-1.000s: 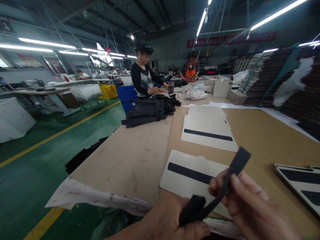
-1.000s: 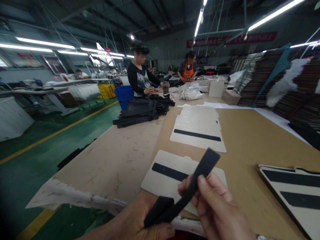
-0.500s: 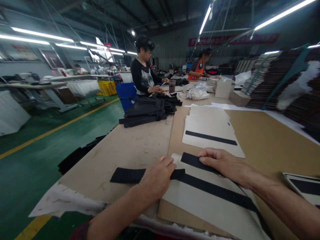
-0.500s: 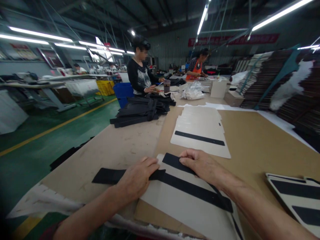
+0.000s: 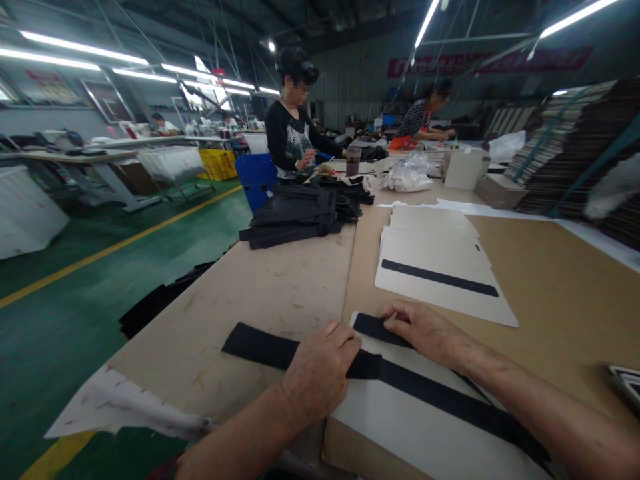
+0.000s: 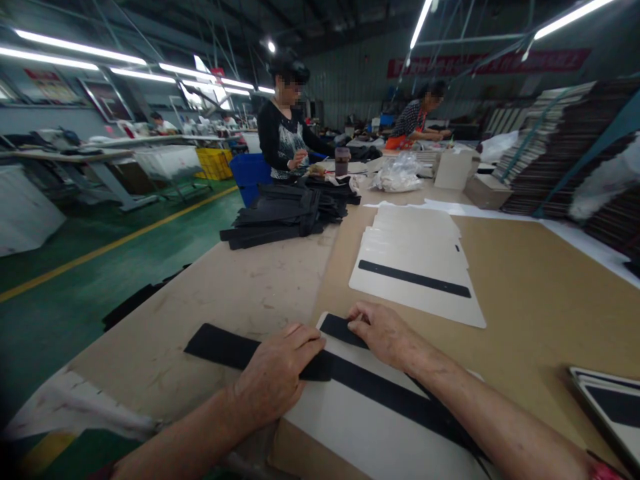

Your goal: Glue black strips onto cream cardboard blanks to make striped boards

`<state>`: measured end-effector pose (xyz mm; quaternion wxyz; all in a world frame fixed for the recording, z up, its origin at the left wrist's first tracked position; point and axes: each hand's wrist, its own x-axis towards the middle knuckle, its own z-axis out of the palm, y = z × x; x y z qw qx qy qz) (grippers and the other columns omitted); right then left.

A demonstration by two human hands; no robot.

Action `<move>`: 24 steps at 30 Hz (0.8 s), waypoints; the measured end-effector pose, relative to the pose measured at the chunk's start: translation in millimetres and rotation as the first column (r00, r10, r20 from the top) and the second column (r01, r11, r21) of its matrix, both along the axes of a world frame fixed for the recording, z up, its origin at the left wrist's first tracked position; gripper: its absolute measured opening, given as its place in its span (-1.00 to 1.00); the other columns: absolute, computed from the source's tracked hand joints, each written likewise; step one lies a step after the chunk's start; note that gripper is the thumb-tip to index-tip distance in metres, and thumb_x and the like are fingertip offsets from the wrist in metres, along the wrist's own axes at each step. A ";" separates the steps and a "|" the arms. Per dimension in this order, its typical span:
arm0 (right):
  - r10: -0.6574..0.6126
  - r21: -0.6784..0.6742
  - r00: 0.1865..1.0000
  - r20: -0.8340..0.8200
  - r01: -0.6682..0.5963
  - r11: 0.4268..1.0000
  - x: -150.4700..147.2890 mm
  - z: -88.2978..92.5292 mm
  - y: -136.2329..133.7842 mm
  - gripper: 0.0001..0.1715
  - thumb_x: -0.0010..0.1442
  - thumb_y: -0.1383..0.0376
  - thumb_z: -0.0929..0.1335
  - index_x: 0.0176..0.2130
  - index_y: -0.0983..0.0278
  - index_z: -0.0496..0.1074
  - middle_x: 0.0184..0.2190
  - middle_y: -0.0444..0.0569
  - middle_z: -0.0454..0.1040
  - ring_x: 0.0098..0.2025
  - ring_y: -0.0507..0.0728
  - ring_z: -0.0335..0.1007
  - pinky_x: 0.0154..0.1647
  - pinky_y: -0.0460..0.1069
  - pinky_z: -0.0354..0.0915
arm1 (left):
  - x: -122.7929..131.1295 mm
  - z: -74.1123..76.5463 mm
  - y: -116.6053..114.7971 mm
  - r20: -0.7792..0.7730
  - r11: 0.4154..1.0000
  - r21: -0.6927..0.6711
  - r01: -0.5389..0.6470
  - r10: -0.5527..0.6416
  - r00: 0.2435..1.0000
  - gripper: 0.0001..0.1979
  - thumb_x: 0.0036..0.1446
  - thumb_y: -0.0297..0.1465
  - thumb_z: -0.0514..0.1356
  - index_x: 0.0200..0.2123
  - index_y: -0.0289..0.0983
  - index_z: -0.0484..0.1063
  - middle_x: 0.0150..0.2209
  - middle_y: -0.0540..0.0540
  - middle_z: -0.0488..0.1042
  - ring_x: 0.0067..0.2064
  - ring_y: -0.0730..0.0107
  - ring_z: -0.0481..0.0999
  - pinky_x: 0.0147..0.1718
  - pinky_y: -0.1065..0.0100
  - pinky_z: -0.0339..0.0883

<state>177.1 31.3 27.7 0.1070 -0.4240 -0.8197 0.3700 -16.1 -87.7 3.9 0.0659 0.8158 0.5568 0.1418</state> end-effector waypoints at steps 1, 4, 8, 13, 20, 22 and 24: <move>0.010 0.012 1.000 -0.002 -0.010 1.000 0.2 -1.5 0.8 -0.87 0.17 0.33 0.28 -0.33 0.23 0.44 -0.47 -0.15 0.42 -0.39 0.05 0.25 -0.35 -0.05 0.16 | 0.0 -0.4 -0.1 -0.007 1.000 -0.003 -0.007 0.007 1.000 -0.57 0.03 -0.59 0.08 0.01 -0.30 0.36 -0.01 -0.16 0.39 0.01 0.15 0.32 0.04 0.15 0.34; 0.020 0.007 1.000 0.022 -0.020 1.000 0.4 -4.8 2.2 -0.87 0.17 0.33 0.28 -0.32 0.23 0.44 -0.48 -0.16 0.41 -0.40 0.05 0.26 -0.37 -0.06 0.15 | 0.1 -1.1 -0.2 -0.040 0.999 -0.011 -0.034 0.033 0.999 -0.56 0.04 -0.58 0.09 0.03 -0.29 0.35 0.16 -0.20 0.29 0.10 0.09 0.28 0.08 0.08 0.31; 0.024 -0.001 0.999 0.032 -0.024 1.000 -1.4 -7.0 2.4 -0.86 0.17 0.33 0.28 -0.30 0.23 0.44 -0.49 -0.16 0.40 -0.42 0.04 0.26 -0.38 -0.06 0.15 | 1.0 0.3 0.5 -0.090 0.999 -0.033 -0.018 0.015 0.996 -0.63 0.07 -0.56 0.08 -0.02 -0.32 0.37 0.29 -0.22 0.18 0.15 0.05 0.25 0.08 0.06 0.30; 0.034 0.033 0.999 0.041 -0.035 0.999 -4.6 -6.4 3.8 -0.85 0.15 0.35 0.29 -0.31 0.24 0.47 -0.49 -0.16 0.43 -0.42 0.05 0.28 -0.37 -0.05 0.17 | 1.6 2.5 1.6 -0.114 0.999 -0.046 -0.007 0.002 0.993 -0.64 0.05 -0.60 0.04 -0.07 -0.30 0.38 0.26 -0.20 0.24 0.12 0.10 0.27 0.01 0.11 0.34; 0.031 0.045 0.998 0.058 -0.034 0.998 -6.4 -6.7 5.0 -0.85 0.14 0.35 0.30 -0.33 0.23 0.49 -0.50 -0.15 0.45 -0.43 0.05 0.29 -0.38 -0.05 0.17 | 0.9 0.7 3.1 -0.134 0.999 -0.039 0.005 -0.011 0.991 -0.70 0.05 -0.57 0.09 -0.11 -0.30 0.38 0.25 -0.21 0.26 0.10 0.08 0.28 0.00 0.13 0.34; 0.036 0.044 0.998 0.052 -0.039 0.998 -7.9 -8.8 5.5 -0.85 0.15 0.34 0.29 -0.33 0.22 0.48 -0.51 -0.16 0.44 -0.44 0.04 0.28 -0.39 -0.05 0.16 | 1.1 0.5 3.6 -0.142 0.999 -0.033 0.003 -0.008 0.990 -0.71 0.06 -0.57 0.09 -0.12 -0.31 0.38 0.25 -0.22 0.26 0.10 0.06 0.28 0.01 0.12 0.33; 0.032 0.018 0.999 0.040 -0.033 0.999 -6.1 -9.1 7.4 -0.85 0.17 0.31 0.30 -0.31 0.23 0.48 -0.51 -0.16 0.43 -0.45 0.03 0.28 -0.39 -0.05 0.15 | 1.2 1.0 4.1 -0.153 0.999 -0.033 0.004 -0.009 0.988 -0.72 0.04 -0.57 0.10 -0.14 -0.31 0.38 0.24 -0.23 0.27 0.09 0.06 0.28 0.02 0.12 0.32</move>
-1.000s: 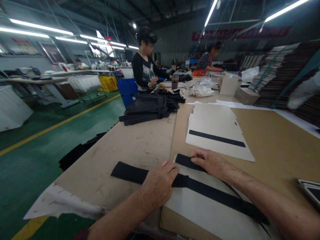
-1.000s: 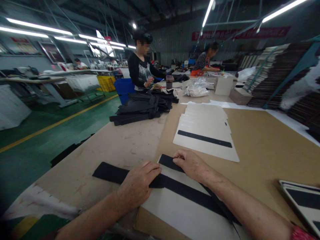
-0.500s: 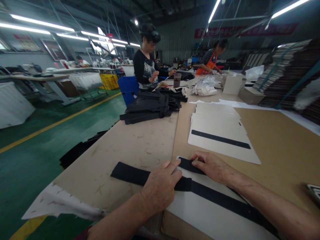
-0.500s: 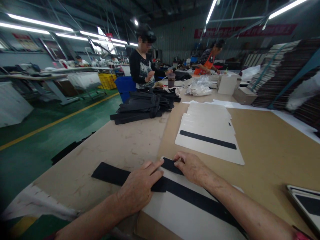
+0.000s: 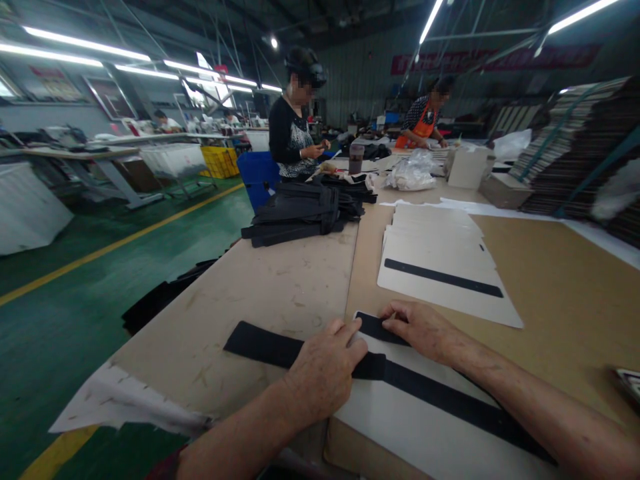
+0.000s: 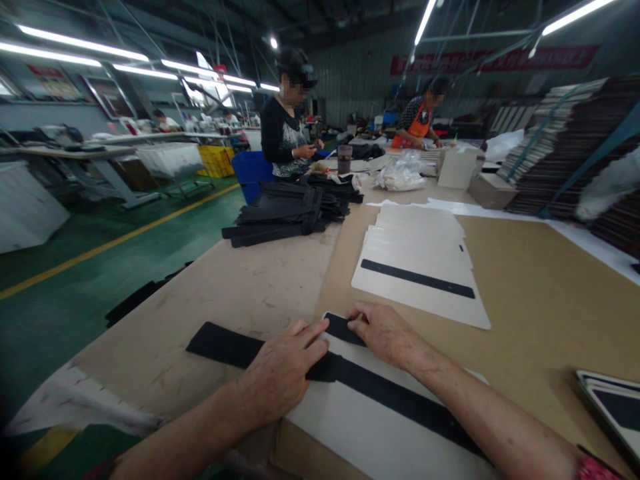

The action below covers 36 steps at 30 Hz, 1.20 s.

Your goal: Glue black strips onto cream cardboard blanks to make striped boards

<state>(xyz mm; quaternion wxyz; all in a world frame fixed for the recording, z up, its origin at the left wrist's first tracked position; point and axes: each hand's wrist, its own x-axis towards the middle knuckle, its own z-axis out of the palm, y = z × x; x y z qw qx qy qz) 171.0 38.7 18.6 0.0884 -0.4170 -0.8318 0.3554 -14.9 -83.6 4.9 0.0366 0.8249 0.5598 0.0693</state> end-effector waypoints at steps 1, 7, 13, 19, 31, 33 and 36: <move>-0.010 -0.038 1.000 -0.003 0.010 0.999 3.8 1.1 1.7 -0.86 0.16 0.29 0.31 -0.28 0.23 0.47 -0.52 -0.17 0.42 -0.46 0.03 0.28 -0.40 -0.05 0.15 | -0.1 0.3 0.2 -0.002 1.000 0.001 0.000 0.000 1.000 -0.72 0.03 -0.58 0.10 -0.14 -0.31 0.39 0.23 -0.23 0.27 0.09 0.07 0.28 0.03 0.12 0.32; -0.050 -0.358 0.995 -0.089 0.015 0.934 86.6 20.6 12.8 -0.53 0.00 0.18 0.47 -0.06 0.19 0.44 -0.39 -0.17 0.43 -0.39 0.04 0.32 -0.38 -0.07 0.22 | -1.3 0.5 1.0 0.012 1.000 -0.007 -0.015 0.015 1.000 -0.60 -0.05 -0.66 0.07 -0.11 -0.28 0.40 0.24 -0.19 0.26 0.11 0.07 0.27 0.03 0.10 0.33; -0.334 -0.353 0.935 -0.121 0.274 0.894 158.0 20.4 -19.5 -0.68 -0.02 0.18 0.46 -0.24 0.24 0.46 -0.46 -0.17 0.38 -0.44 0.02 0.25 -0.41 -0.06 0.17 | -2.7 -2.4 3.1 0.038 1.000 -0.017 -0.010 0.011 0.999 -0.46 -0.09 -0.70 0.03 -0.02 -0.27 0.40 0.26 -0.19 0.25 0.12 0.05 0.26 0.07 0.04 0.30; -0.541 -0.108 0.834 -0.108 0.531 0.840 155.3 -10.0 -47.5 -0.71 0.01 0.10 0.40 -0.31 0.23 0.40 -0.57 -0.23 0.32 -0.48 0.04 0.25 -0.41 -0.05 0.17 | -3.7 -3.5 3.9 0.005 0.999 -0.022 -0.037 0.037 0.999 -0.41 -0.11 -0.70 0.03 0.02 -0.22 0.40 0.28 -0.10 0.24 0.15 0.11 0.26 0.10 0.09 0.30; -0.580 -0.035 0.805 -0.124 0.581 0.813 158.1 -16.5 -46.5 -0.76 0.06 0.14 0.34 -0.29 0.22 0.41 -0.44 -0.15 0.45 -0.37 0.09 0.36 -0.31 -0.02 0.23 | -8.6 -9.2 5.3 -0.034 1.000 0.010 -0.016 0.016 0.999 -0.40 -0.09 -0.67 0.06 0.06 -0.23 0.40 0.27 -0.11 0.25 0.11 0.10 0.29 0.10 0.04 0.33; -0.593 -0.021 0.796 -0.123 0.595 0.803 157.7 -19.6 -44.9 -0.75 0.05 0.13 0.34 -0.29 0.23 0.41 -0.42 -0.14 0.47 -0.35 0.10 0.38 -0.28 -0.01 0.24 | -9.1 -10.2 5.6 -0.031 1.000 0.015 -0.023 0.024 0.999 -0.39 -0.10 -0.67 0.06 0.06 -0.22 0.39 0.28 -0.10 0.25 0.13 0.10 0.28 0.10 0.05 0.33; -0.590 0.005 0.798 -0.118 0.595 0.804 157.9 -23.7 -42.8 -0.76 0.05 0.14 0.33 -0.30 0.23 0.41 -0.40 -0.12 0.49 -0.32 0.12 0.40 -0.24 0.00 0.25 | -9.5 -11.6 5.6 -0.034 1.000 0.019 -0.024 0.025 0.999 -0.39 -0.11 -0.67 0.06 0.05 -0.21 0.40 0.27 -0.09 0.25 0.13 0.10 0.27 0.08 0.06 0.35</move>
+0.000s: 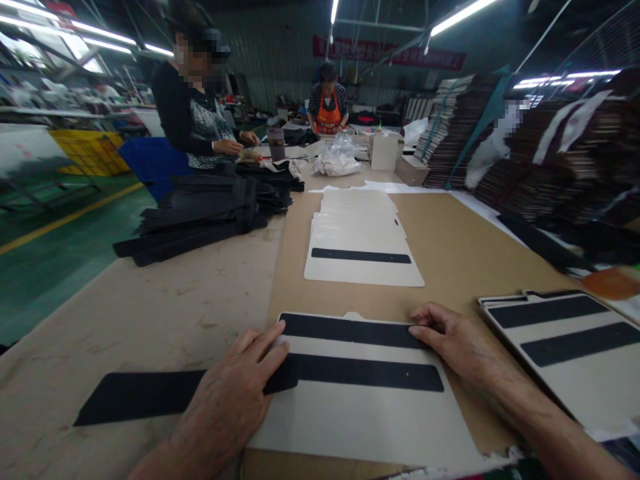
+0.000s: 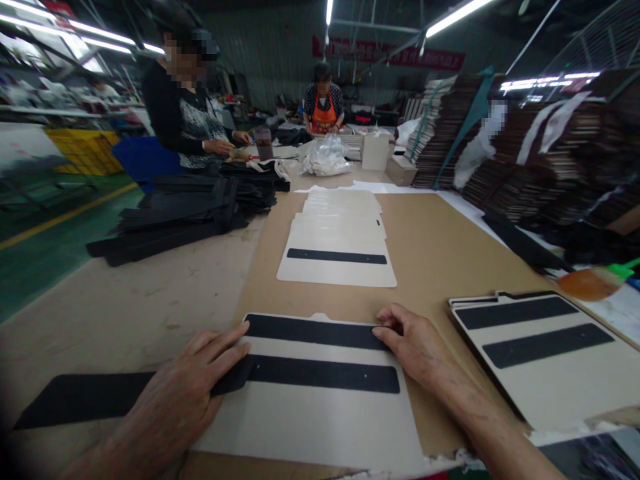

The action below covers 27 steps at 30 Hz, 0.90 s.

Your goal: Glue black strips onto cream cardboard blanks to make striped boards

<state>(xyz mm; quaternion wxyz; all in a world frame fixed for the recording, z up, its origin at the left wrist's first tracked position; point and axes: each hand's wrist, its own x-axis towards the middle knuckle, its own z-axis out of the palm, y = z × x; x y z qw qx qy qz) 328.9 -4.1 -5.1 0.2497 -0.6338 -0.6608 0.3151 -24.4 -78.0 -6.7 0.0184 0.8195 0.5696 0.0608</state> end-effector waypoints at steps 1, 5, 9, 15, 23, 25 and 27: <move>0.001 0.005 1.000 0.007 -0.001 1.000 -0.1 -0.8 0.6 -0.77 0.05 0.15 0.33 -0.30 0.23 0.41 -0.40 -0.12 0.50 -0.32 0.12 0.40 -0.24 0.01 0.25 | -0.1 -0.4 -0.1 0.000 1.000 0.003 0.000 0.000 1.000 -0.40 -0.11 -0.67 0.05 0.05 -0.21 0.40 0.27 -0.09 0.25 0.13 0.10 0.27 0.07 0.07 0.36; 0.003 0.022 1.000 0.025 -0.004 1.000 -1.9 -1.4 1.8 -0.79 0.06 0.17 0.33 -0.30 0.23 0.41 -0.39 -0.10 0.52 -0.31 0.13 0.42 -0.23 0.01 0.26 | -0.2 -0.8 -0.5 -0.002 1.000 0.016 -0.002 0.003 1.000 -0.40 -0.09 -0.67 0.04 0.05 -0.20 0.40 0.27 -0.07 0.25 0.14 0.11 0.26 0.08 0.07 0.35; 0.015 0.028 0.995 0.101 -0.018 0.999 -2.3 -3.8 2.6 -0.85 0.10 0.22 0.32 -0.30 0.22 0.40 -0.37 -0.09 0.52 -0.30 0.13 0.43 -0.22 0.01 0.27 | -0.1 -0.7 0.3 -0.007 1.000 0.001 -0.003 0.003 1.000 -0.40 -0.09 -0.67 0.05 0.06 -0.21 0.39 0.27 -0.08 0.25 0.13 0.10 0.27 0.09 0.06 0.35; 0.094 0.169 0.925 0.368 -0.166 0.972 -5.6 0.0 1.6 -0.90 0.18 0.31 0.29 -0.31 0.23 0.43 -0.26 -0.03 0.48 -0.24 0.12 0.43 -0.19 -0.01 0.29 | 3.2 7.5 1.3 0.004 0.997 -0.042 -0.062 0.062 0.998 -0.40 -0.05 -0.64 0.02 0.10 -0.23 0.34 0.21 -0.11 0.33 0.13 0.15 0.31 0.10 0.11 0.33; 0.242 -0.017 0.415 0.877 -0.476 0.879 -62.9 42.1 -27.3 -0.29 0.10 0.62 0.20 0.19 0.25 0.31 -0.29 0.11 0.53 -0.28 0.20 0.50 -0.34 -0.01 0.32 | 28.0 39.5 17.3 -0.225 0.995 -0.102 0.022 -0.044 0.973 -0.28 0.06 -0.64 -0.06 0.32 -0.19 0.05 0.02 -0.21 0.45 0.05 0.10 0.40 -0.03 0.11 0.41; 0.259 -0.061 0.320 0.911 -0.519 0.853 -78.0 44.0 -31.3 -0.13 0.15 0.60 0.19 0.36 0.14 0.03 -0.34 0.11 0.53 -0.35 0.19 0.51 -0.43 -0.02 0.31 | 40.7 47.9 21.5 -0.315 0.990 -0.135 0.026 -0.068 0.947 -0.31 0.11 -0.65 -0.09 0.32 -0.17 0.08 -0.09 -0.23 0.48 -0.02 0.08 0.45 -0.13 0.12 0.44; 0.303 -0.122 0.273 0.913 -0.526 0.842 -89.5 41.9 -31.3 -0.10 0.18 0.57 0.21 0.39 0.08 -0.05 -0.40 0.10 0.54 -0.40 0.21 0.52 -0.47 -0.02 0.32 | 52.8 54.3 24.7 -0.377 0.989 -0.149 0.018 -0.073 0.923 -0.32 0.13 -0.65 -0.10 0.31 -0.15 0.12 -0.16 -0.25 0.49 -0.10 0.06 0.49 -0.20 0.13 0.46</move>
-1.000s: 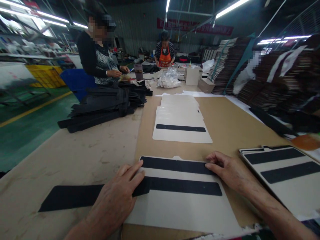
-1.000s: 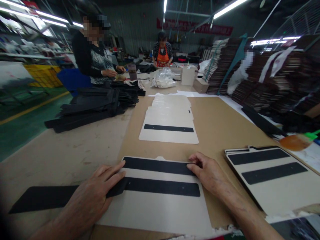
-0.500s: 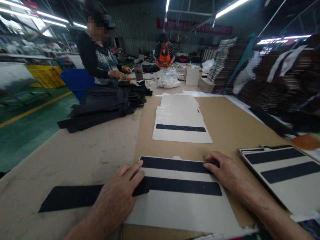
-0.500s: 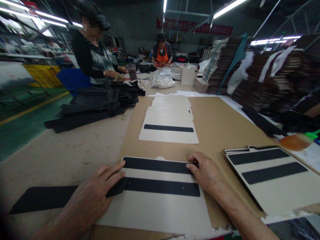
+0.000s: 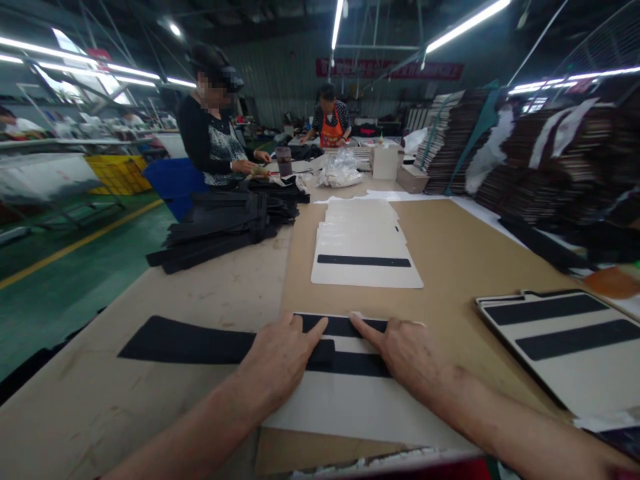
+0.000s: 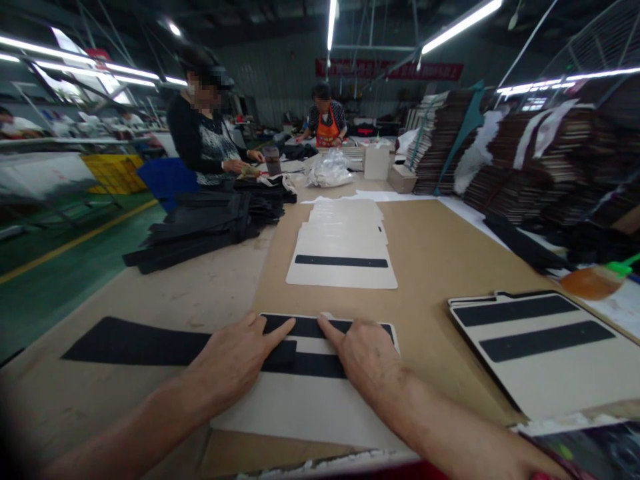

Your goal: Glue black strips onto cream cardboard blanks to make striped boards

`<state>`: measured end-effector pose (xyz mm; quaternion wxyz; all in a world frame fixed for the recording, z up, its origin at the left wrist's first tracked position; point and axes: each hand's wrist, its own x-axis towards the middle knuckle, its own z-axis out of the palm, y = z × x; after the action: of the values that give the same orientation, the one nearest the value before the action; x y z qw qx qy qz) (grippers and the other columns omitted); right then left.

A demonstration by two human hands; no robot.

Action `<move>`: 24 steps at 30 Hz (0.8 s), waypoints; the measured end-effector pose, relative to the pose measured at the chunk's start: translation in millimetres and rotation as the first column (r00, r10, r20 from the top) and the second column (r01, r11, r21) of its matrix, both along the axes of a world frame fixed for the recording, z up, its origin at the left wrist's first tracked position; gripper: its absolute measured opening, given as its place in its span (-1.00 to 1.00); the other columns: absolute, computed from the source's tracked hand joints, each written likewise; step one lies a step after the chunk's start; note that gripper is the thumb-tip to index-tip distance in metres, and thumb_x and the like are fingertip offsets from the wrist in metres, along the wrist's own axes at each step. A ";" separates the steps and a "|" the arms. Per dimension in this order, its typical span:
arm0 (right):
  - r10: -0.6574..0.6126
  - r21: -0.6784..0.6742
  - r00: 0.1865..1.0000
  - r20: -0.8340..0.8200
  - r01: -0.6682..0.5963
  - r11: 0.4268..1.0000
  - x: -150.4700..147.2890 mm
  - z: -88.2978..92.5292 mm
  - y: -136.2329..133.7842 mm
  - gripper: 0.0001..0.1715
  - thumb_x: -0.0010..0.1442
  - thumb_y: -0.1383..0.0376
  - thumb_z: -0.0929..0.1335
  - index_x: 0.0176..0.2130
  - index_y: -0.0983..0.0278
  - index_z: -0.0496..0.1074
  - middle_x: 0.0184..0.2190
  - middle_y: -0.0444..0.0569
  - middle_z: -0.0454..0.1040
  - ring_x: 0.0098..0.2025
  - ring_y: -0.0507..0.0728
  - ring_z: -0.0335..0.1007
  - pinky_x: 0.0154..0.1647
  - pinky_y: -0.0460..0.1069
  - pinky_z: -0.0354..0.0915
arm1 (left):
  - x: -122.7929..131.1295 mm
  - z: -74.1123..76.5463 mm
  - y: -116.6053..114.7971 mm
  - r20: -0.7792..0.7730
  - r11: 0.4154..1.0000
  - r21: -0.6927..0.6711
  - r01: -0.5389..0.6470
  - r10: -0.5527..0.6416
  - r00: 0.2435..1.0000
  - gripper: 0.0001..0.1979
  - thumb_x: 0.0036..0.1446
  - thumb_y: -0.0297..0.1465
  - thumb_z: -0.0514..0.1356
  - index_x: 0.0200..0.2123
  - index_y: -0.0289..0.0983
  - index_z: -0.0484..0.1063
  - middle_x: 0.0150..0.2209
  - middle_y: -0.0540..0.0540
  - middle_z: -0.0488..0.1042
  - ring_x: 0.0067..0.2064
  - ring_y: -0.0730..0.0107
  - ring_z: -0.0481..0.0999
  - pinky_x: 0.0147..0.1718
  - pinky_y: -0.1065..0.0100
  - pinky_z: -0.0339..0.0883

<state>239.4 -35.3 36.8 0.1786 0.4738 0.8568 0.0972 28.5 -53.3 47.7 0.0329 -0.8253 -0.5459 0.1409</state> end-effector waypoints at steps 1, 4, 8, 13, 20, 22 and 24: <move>-0.005 -0.025 1.000 -0.002 0.005 1.000 -3.8 -2.2 1.1 -0.09 0.17 0.57 0.22 0.38 0.05 -0.04 -0.42 0.09 0.54 -0.42 0.22 0.52 -0.49 -0.01 0.32 | 4.8 1.8 1.2 -0.022 1.000 0.005 -0.003 0.003 1.000 -0.33 0.14 -0.65 -0.11 0.30 -0.13 0.14 -0.16 -0.26 0.49 -0.12 0.06 0.50 -0.23 0.13 0.47; -0.012 -0.031 0.998 -0.066 0.010 0.999 -5.7 -10.9 4.1 -0.09 0.15 0.56 0.24 0.36 0.02 0.02 -0.44 0.09 0.54 -0.43 0.26 0.51 -0.53 0.02 0.34 | 10.8 0.9 4.0 -0.048 0.999 0.043 0.011 -0.009 0.999 -0.34 0.14 -0.66 -0.12 0.27 -0.11 0.19 -0.19 -0.26 0.48 -0.15 0.05 0.50 -0.26 0.14 0.47; 0.000 0.082 0.989 -0.146 0.012 0.997 11.4 -19.0 1.3 -0.25 0.16 0.51 0.25 0.29 0.13 0.22 -0.35 0.19 0.51 -0.33 0.27 0.48 -0.44 0.07 0.37 | -1.6 -11.1 5.0 0.012 0.994 0.108 0.023 -0.025 1.000 -0.37 0.14 -0.66 -0.14 0.23 -0.19 0.27 -0.18 -0.27 0.46 -0.11 0.05 0.46 -0.24 0.15 0.46; -0.059 0.073 0.974 -0.218 0.076 0.994 47.7 -16.7 -6.2 -0.38 0.16 0.55 0.17 0.15 0.23 0.37 -0.11 0.19 0.46 -0.14 0.27 0.42 -0.37 0.04 0.40 | -28.3 -27.3 -4.4 0.150 0.992 0.128 -0.014 -0.005 0.989 -0.37 0.08 -0.70 -0.11 0.19 -0.28 0.32 0.02 -0.27 0.43 0.07 0.09 0.38 0.00 0.10 0.39; -0.067 0.028 0.916 -0.396 0.085 0.996 105.6 -26.9 -7.3 -0.36 0.18 0.56 0.13 0.18 0.30 0.35 0.06 0.14 0.41 0.04 0.24 0.35 0.08 0.16 0.33 | -51.9 -38.9 -19.4 0.300 0.994 0.090 -0.067 0.037 0.953 -0.26 -0.07 -0.72 -0.07 0.22 -0.26 0.28 0.28 -0.06 0.26 0.21 0.21 0.28 0.18 0.13 0.25; -0.104 0.008 0.886 -0.452 0.121 0.993 114.4 -28.7 -6.7 -0.36 0.19 0.56 0.11 0.18 0.32 0.36 0.12 0.16 0.38 0.10 0.22 0.33 0.13 0.14 0.30 | -56.6 -42.1 -19.3 0.330 0.993 0.093 -0.073 0.038 0.943 -0.23 -0.11 -0.71 -0.07 0.23 -0.24 0.27 0.29 -0.02 0.25 0.20 0.25 0.29 0.21 0.14 0.22; -0.145 0.008 0.852 -0.504 0.172 0.985 112.9 -26.5 -11.4 -0.37 0.18 0.55 0.12 0.17 0.35 0.37 0.15 0.18 0.37 0.16 0.22 0.30 0.20 0.14 0.25 | -61.0 -46.7 -18.0 0.350 0.992 0.102 -0.071 0.031 0.936 -0.22 -0.13 -0.70 -0.07 0.23 -0.23 0.27 0.29 0.00 0.25 0.21 0.25 0.28 0.24 0.13 0.19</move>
<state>352.3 -46.7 10.3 -0.0551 0.5561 0.8290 -0.0215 -32.5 -71.2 0.9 -0.0209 -0.8195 -0.5714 -0.0375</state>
